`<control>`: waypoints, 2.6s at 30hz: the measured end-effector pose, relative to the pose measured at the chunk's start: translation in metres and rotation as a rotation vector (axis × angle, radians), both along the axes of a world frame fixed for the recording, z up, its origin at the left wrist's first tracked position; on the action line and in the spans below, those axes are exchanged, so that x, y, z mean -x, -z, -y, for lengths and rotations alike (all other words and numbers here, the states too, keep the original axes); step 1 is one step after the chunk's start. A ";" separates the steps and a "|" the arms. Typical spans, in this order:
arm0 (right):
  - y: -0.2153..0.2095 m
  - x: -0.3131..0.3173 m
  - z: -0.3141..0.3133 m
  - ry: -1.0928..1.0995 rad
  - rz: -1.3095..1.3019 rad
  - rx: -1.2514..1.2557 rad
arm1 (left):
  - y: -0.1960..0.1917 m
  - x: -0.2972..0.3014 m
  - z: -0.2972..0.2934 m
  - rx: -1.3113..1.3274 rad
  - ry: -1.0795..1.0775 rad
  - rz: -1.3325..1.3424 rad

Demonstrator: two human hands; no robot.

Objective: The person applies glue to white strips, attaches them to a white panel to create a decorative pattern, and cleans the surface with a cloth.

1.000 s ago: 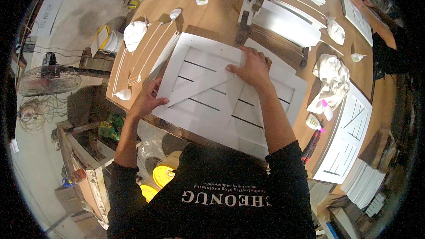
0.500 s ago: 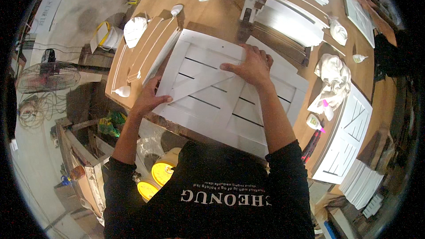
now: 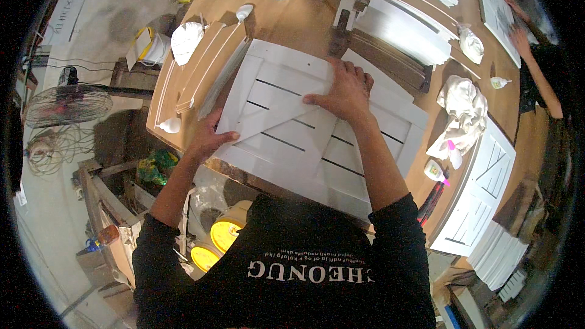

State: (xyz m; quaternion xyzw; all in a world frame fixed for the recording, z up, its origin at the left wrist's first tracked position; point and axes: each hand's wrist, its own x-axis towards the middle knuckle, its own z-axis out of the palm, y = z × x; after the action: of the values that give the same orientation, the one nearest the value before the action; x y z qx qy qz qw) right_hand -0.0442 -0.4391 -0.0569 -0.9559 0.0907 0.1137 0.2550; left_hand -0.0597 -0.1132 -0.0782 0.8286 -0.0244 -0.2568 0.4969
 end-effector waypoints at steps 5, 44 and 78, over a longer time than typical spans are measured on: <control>0.005 0.001 0.000 0.011 0.005 0.020 | -0.013 0.001 0.009 -0.012 -0.029 0.006; 0.007 -0.001 0.005 -0.028 -0.002 -0.011 | 0.013 0.022 -0.011 0.027 -0.035 -0.023; 0.036 0.040 -0.083 -0.461 0.478 -0.170 | 0.010 0.036 0.004 0.071 -0.227 0.309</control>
State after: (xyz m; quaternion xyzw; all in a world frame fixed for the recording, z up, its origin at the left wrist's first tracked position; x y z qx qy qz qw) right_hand -0.0846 -0.3558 -0.0933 -0.9262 -0.1999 -0.0516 0.3154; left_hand -0.0956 -0.1168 -0.0885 0.8376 -0.0157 -0.0677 0.5418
